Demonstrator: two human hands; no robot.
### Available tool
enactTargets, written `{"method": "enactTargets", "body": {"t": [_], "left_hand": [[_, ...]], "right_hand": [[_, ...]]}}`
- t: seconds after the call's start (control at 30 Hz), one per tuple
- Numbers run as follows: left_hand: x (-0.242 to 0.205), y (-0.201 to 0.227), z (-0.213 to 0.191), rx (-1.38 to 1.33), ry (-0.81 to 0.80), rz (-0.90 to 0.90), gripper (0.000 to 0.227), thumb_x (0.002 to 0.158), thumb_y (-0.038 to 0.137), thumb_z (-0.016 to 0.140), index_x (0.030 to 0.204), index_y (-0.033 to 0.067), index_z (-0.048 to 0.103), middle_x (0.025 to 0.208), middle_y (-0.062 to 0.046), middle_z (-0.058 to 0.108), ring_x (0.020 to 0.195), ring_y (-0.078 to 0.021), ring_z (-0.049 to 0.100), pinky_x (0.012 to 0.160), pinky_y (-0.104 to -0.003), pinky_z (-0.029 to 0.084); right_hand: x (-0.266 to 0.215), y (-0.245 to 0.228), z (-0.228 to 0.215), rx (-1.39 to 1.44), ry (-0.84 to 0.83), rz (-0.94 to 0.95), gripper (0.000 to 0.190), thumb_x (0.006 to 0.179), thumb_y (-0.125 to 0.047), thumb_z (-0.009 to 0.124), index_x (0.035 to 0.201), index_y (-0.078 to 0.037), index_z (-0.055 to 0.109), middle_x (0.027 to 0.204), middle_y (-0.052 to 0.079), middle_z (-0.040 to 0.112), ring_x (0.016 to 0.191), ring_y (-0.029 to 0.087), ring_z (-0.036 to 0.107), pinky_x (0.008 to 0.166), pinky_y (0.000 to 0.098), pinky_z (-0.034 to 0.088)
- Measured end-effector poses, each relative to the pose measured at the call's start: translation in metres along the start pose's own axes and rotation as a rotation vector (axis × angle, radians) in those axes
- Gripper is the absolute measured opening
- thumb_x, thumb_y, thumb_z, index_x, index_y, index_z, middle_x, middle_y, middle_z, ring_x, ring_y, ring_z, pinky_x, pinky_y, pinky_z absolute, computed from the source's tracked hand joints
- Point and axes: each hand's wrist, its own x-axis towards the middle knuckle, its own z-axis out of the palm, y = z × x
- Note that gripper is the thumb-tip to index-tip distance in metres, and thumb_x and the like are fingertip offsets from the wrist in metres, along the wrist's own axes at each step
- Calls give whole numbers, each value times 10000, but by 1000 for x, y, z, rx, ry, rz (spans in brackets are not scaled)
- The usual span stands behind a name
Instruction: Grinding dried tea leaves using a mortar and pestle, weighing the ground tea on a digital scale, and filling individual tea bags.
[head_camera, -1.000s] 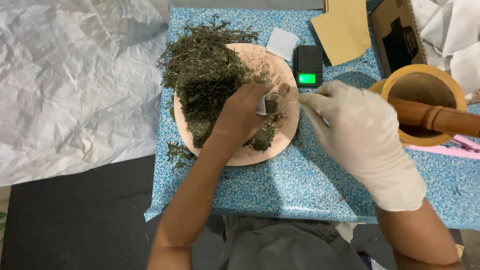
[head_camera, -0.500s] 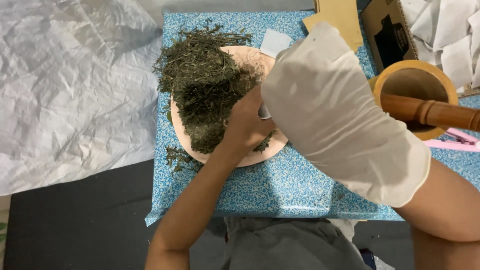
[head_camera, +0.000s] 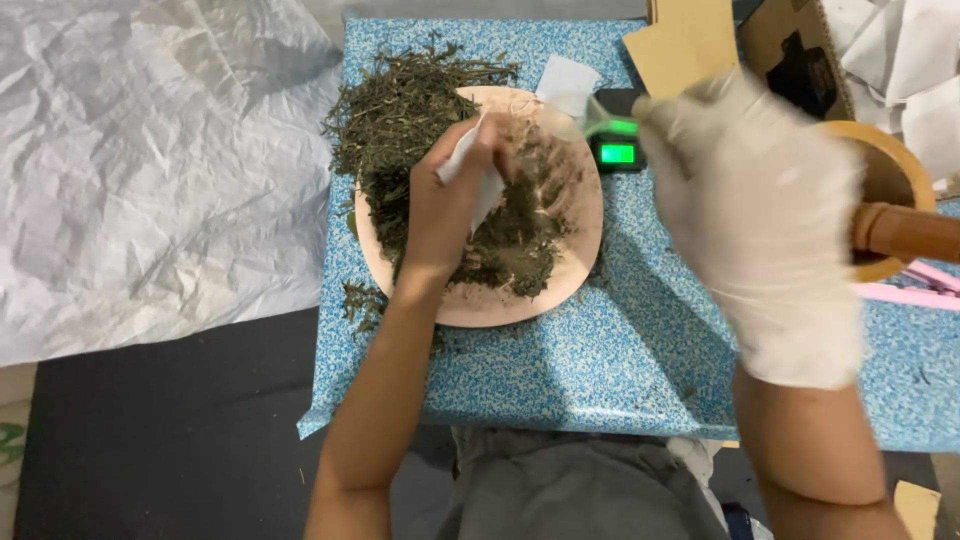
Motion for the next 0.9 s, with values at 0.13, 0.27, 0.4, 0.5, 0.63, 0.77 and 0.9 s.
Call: {"method": "enactTargets", "body": {"t": [0.13,0.27,0.4,0.5,0.63,0.77,0.9], "left_hand": [[-7,16,-7,-252,-84,56,647,1087,582,578,1484,95,730,1256,-42,824,1140,-185,789,1064,-366,658],[-8,15,-11,118,-75,125,743,1100,693,427,1601,210,688,1012,60,585,716,-66,480,937,-228,370],[-2,13,-1,228,-7,209,644,1135,644,440,1515,221,741,1012,54,509,1074,-148,586,1139,-317,423],[9,9,15,281,75,162,668,1070,705,440,1424,258,787,1240,-16,802,806,-101,663,645,-242,427],[34,6,42,352,1,405,408,1145,529,486,1090,144,609,1081,-74,554,941,-215,570,745,-321,497],[83,-6,73,382,-106,438,413,1140,414,576,808,172,537,662,35,383,593,-96,405,580,-245,479],[121,-32,99,465,-113,538,485,1176,404,570,799,191,351,677,18,271,599,-115,292,667,-308,244]], "right_hand": [[-22,-43,64,483,-271,225,269,1214,-263,700,1407,-159,855,1149,98,802,692,286,773,491,442,632],[-50,-74,85,797,-237,274,348,1164,-171,706,1465,-2,746,1141,172,732,802,300,731,703,413,629],[-68,-82,69,522,-203,170,336,1159,-331,712,1420,-123,751,1155,108,779,843,316,722,639,430,581],[-76,-84,57,589,-187,191,387,1102,-312,712,1413,-86,751,1242,151,779,1088,395,684,830,497,562],[-88,-81,63,723,-66,221,442,1115,-255,738,1504,-53,679,1435,163,689,1301,438,622,1056,548,534],[-88,-77,63,798,13,225,315,1112,-198,763,1377,-35,721,1374,154,701,1247,408,644,1050,508,509],[-85,-72,64,871,-49,266,297,1115,-231,725,1322,-24,779,1296,141,743,1163,395,687,985,521,528]]}}
